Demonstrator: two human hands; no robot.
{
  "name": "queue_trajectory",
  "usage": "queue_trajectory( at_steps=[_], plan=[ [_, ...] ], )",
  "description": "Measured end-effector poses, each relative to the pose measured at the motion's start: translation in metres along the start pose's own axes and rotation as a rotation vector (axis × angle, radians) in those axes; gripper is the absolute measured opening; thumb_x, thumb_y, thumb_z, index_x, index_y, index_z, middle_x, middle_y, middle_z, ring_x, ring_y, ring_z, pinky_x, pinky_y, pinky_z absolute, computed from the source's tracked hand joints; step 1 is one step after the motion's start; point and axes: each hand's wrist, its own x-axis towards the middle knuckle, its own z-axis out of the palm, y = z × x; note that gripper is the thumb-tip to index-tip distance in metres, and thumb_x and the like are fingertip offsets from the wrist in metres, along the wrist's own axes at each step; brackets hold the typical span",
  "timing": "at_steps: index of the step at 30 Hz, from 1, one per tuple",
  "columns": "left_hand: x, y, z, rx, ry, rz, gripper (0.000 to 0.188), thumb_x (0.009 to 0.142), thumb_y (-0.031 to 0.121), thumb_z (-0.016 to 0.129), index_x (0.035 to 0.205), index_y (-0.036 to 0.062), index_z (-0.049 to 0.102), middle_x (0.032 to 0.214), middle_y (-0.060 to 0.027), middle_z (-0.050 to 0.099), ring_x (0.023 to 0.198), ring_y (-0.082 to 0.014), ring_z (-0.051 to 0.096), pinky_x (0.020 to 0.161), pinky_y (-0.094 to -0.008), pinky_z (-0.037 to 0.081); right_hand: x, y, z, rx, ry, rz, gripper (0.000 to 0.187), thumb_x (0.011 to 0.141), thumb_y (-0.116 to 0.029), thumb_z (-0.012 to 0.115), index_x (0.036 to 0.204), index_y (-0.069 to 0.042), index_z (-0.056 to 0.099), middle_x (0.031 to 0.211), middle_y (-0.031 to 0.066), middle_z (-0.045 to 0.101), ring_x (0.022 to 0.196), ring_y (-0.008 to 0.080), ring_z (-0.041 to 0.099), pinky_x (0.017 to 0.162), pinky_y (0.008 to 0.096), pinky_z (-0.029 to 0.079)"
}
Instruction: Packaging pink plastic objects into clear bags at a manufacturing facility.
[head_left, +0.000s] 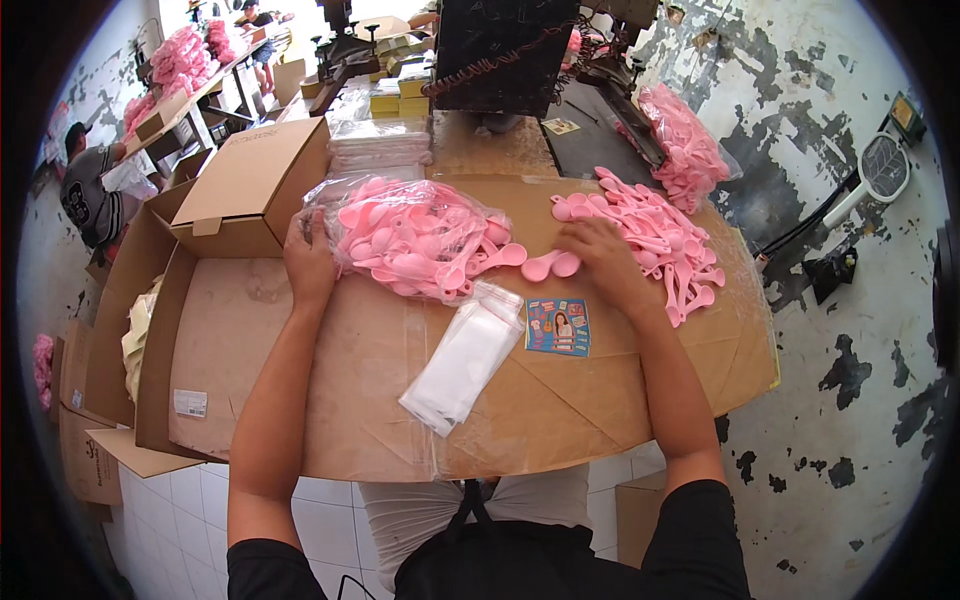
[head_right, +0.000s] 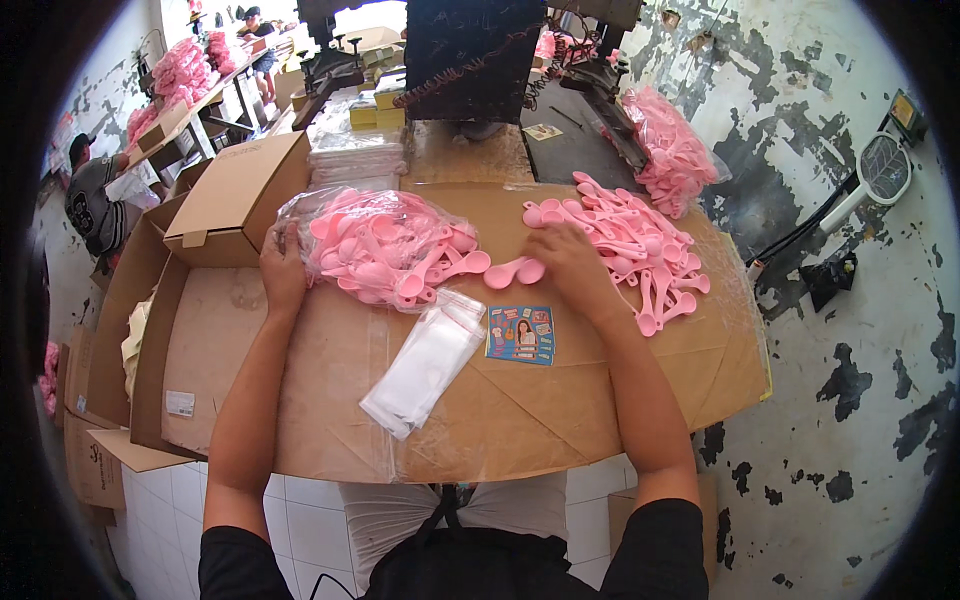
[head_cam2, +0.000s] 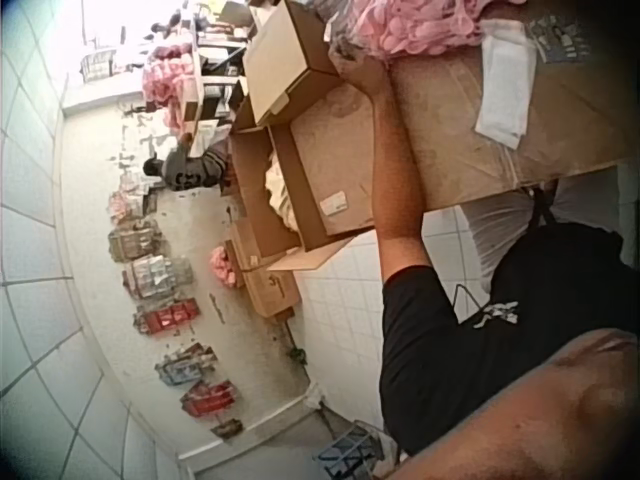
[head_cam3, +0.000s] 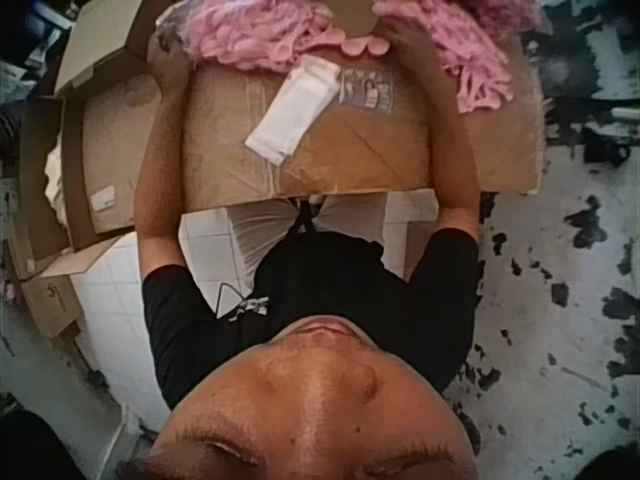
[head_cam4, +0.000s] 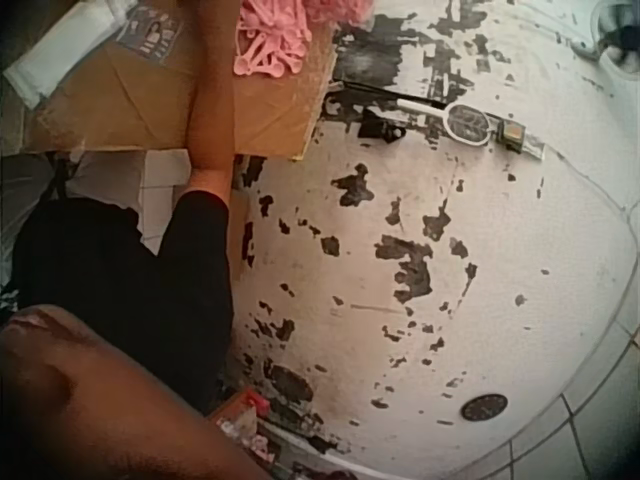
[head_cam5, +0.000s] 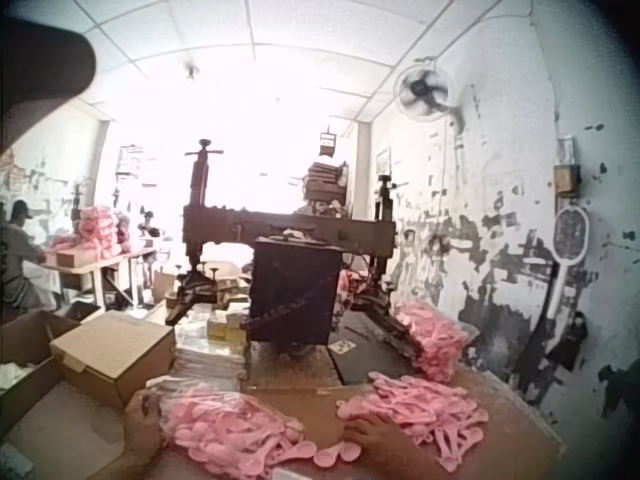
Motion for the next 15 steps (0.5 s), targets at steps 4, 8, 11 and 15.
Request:
queue_trajectory(
  at_steps=[4,8,11,15],
  plan=[
    [-0.001,0.003,0.002,-0.014,-0.005,-0.009,0.032,0.105,0.028,0.058,0.108,-0.003,0.066,0.085,-0.0085,0.066,0.078,-0.0176,0.059,0.073,-0.0339,0.048,-0.016,0.016,-0.012,-0.399,0.027,0.217,0.035,0.086,-0.011,0.064,0.121,-0.009,0.068,0.143,0.0093,0.054,0.144,0.0306,0.039,0.123,0.0476,0.023],
    [0.002,-0.002,0.003,0.002,0.023,0.012,0.031,0.104,0.027,0.058,0.108,-0.0027,0.066,0.084,-0.0089,0.066,0.077,-0.0184,0.059,0.073,-0.0344,0.048,-0.01,0.013,-0.004,-0.248,0.142,0.17,0.041,0.089,-0.014,0.064,0.13,-0.011,0.063,0.149,0.0107,0.05,0.145,0.034,0.037,0.123,0.0486,0.021],
    [0.002,0.0,-0.001,-0.003,-0.016,-0.032,0.03,0.104,0.026,0.057,0.108,-0.0024,0.066,0.084,-0.0089,0.066,0.076,-0.0183,0.059,0.072,-0.0346,0.048,0.0,-0.013,0.005,-0.001,0.038,0.092,0.041,0.098,-0.018,0.055,0.138,-0.011,0.058,0.154,0.0129,0.044,0.148,0.0343,0.032,0.124,0.0482,0.018],
    [-0.001,0.007,0.003,0.016,-0.016,-0.046,0.03,0.104,0.026,0.057,0.107,-0.0028,0.066,0.084,-0.0102,0.066,0.076,-0.0193,0.059,0.072,-0.0351,0.048,0.0,0.017,0.007,-0.19,-0.029,0.105,0.042,0.105,-0.025,0.046,0.143,-0.008,0.053,0.158,0.0149,0.039,0.152,0.0323,0.025,0.125,0.0469,0.014]
  ],
)
